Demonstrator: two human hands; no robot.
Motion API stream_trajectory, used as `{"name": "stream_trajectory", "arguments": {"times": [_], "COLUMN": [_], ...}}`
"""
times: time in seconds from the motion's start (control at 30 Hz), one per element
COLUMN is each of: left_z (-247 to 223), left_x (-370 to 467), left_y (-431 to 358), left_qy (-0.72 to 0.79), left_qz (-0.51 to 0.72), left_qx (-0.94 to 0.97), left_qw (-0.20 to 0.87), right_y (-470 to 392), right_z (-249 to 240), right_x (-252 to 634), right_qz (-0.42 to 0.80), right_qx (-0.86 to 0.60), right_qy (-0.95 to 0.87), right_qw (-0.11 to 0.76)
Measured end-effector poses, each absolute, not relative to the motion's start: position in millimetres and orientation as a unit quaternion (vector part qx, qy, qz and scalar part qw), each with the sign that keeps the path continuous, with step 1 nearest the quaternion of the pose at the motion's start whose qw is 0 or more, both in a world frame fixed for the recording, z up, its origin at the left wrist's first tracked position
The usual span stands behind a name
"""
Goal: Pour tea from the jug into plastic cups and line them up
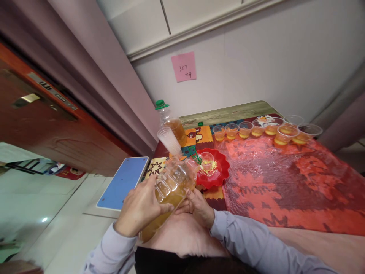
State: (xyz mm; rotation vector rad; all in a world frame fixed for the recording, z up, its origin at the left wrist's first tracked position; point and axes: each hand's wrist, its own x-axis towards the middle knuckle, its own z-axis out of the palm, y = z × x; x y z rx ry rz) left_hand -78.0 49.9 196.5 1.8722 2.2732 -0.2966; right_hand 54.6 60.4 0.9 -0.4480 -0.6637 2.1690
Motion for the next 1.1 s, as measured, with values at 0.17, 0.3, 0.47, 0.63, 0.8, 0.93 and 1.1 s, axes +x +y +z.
{"name": "stream_trajectory", "arguments": {"times": [0.17, 0.3, 0.47, 0.63, 0.8, 0.93, 1.1], "left_z": [196.2, 196.1, 196.3, 195.6, 195.5, 196.6, 197.5], "left_x": [-78.7, -78.5, -77.4, -77.9, -77.8, -78.2, -77.9], "left_y": [48.8, 48.7, 51.6, 50.9, 50.7, 50.4, 50.2], "left_qy": [0.765, 0.765, 0.766, 0.767, 0.765, 0.764, 0.76], "left_qz": [-0.101, -0.103, -0.108, -0.111, -0.109, -0.109, -0.107], "left_qx": [0.629, 0.629, 0.626, 0.625, 0.627, 0.628, 0.633], "left_qw": [0.093, 0.091, 0.096, 0.093, 0.096, 0.096, 0.1], "right_y": [60.0, 59.9, 59.9, 60.2, 60.8, 60.3, 59.7], "right_z": [2.6, 4.0, 3.3, 4.1, 7.5, 7.8, 7.6], "right_x": [54.7, 55.1, 54.5, 54.9, 56.2, 56.4, 56.4], "right_qz": [0.859, 0.858, 0.855, 0.856, 0.854, 0.853, 0.852], "right_qx": [-0.181, -0.181, -0.183, -0.186, -0.183, -0.185, -0.183], "right_qy": [-0.26, -0.26, -0.264, -0.259, -0.268, -0.267, -0.271], "right_qw": [0.402, 0.404, 0.408, 0.406, 0.406, 0.409, 0.408]}}
